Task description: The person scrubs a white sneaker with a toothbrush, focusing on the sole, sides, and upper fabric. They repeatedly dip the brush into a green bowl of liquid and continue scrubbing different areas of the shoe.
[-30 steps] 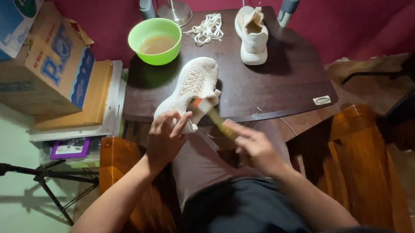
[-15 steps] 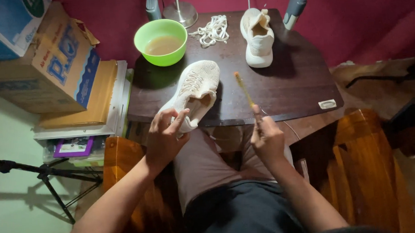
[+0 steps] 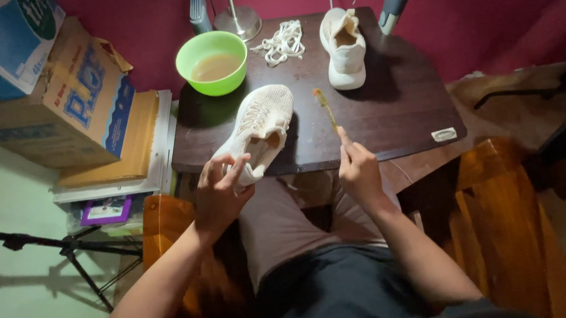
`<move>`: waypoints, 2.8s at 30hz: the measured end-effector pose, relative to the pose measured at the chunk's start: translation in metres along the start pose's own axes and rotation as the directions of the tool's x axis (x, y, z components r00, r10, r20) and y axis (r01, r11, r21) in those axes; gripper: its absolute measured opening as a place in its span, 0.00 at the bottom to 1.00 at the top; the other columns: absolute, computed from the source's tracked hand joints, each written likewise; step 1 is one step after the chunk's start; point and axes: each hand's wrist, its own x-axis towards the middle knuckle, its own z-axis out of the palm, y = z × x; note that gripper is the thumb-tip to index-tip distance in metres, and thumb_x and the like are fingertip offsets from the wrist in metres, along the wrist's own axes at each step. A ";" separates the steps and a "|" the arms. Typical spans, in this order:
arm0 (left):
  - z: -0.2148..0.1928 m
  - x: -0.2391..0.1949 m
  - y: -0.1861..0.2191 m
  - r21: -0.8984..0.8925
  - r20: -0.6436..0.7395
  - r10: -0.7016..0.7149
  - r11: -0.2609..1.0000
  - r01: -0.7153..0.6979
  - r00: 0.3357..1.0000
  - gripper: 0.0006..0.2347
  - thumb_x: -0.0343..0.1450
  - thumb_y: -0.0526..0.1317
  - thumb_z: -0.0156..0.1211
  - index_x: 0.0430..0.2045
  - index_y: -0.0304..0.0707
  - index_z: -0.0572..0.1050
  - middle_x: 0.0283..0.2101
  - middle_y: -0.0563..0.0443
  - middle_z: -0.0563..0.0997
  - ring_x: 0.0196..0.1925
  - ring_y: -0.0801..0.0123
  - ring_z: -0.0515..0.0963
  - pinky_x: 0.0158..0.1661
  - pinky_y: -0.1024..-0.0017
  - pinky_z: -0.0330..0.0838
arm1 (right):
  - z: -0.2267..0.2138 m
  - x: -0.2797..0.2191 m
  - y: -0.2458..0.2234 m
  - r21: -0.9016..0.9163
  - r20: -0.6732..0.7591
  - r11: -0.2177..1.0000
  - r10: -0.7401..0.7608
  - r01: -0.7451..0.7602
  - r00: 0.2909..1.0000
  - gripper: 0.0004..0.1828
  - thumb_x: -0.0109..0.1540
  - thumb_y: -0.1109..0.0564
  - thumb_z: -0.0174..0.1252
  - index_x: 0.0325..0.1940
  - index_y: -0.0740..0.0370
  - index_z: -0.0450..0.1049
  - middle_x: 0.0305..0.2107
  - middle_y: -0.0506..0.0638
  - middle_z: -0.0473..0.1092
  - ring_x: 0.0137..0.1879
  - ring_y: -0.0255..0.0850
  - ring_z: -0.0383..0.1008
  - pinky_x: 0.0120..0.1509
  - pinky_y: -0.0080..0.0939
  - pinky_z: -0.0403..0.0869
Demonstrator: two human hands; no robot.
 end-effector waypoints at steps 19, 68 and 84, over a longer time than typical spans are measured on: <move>-0.011 0.010 -0.028 -0.037 0.144 -0.013 0.999 0.019 0.989 0.24 0.51 0.39 0.73 0.43 0.52 0.78 0.46 0.52 0.74 0.49 0.51 0.81 0.47 0.56 0.79 | 0.065 0.001 -0.015 0.129 0.055 0.887 0.441 -0.444 0.896 0.19 0.66 0.53 0.57 0.60 0.37 0.80 0.25 0.53 0.79 0.35 0.44 0.81 0.44 0.35 0.75; -0.016 0.012 -0.035 -0.129 0.185 -0.166 0.973 0.191 0.969 0.18 0.57 0.44 0.76 0.24 0.49 0.65 0.45 0.57 0.72 0.43 0.48 0.83 0.42 0.55 0.81 | 0.011 0.021 -0.063 0.328 0.447 0.855 0.235 -0.403 0.863 0.26 0.59 0.61 0.50 0.57 0.40 0.80 0.39 0.56 0.80 0.47 0.49 0.81 0.48 0.50 0.77; -0.014 0.012 -0.044 -0.093 0.242 -0.235 0.960 0.264 0.941 0.15 0.57 0.40 0.70 0.27 0.51 0.66 0.47 0.57 0.71 0.43 0.42 0.83 0.42 0.47 0.81 | 0.009 -0.008 -0.087 0.471 0.097 0.882 -0.014 -0.033 0.995 0.21 0.61 0.69 0.48 0.52 0.61 0.82 0.24 0.65 0.76 0.33 0.62 0.79 0.37 0.53 0.77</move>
